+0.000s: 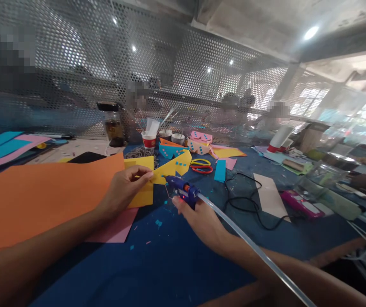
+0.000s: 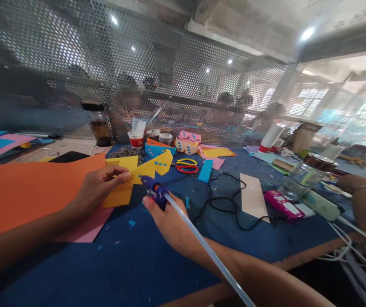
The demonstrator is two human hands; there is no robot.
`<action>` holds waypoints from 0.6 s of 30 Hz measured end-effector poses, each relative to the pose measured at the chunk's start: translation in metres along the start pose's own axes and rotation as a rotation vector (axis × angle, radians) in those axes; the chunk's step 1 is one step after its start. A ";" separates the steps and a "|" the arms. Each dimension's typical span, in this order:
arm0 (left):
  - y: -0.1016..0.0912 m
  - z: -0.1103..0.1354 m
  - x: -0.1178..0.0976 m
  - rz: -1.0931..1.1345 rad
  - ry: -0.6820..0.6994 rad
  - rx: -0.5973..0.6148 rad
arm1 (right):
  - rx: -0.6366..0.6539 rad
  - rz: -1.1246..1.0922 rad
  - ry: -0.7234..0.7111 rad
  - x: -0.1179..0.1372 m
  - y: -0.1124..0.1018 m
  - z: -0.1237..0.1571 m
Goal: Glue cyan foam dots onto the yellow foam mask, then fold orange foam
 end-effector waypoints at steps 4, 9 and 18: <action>-0.001 0.000 -0.001 0.006 -0.001 -0.012 | 0.005 -0.003 0.002 0.003 0.006 0.000; -0.003 -0.001 0.004 0.053 -0.006 -0.028 | -0.033 -0.037 0.021 0.004 0.010 0.003; -0.003 -0.005 0.010 0.120 -0.062 -0.020 | -0.033 0.000 -0.033 0.013 0.009 0.001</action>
Point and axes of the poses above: each hand's wrist, its own z-axis away from the middle knuckle, its own y-axis out of the palm, x = y × z, the point moved 9 cm from there along -z, towards the middle knuckle, and after that the axes turned 4 degrees about z, right-handed, at the moved point
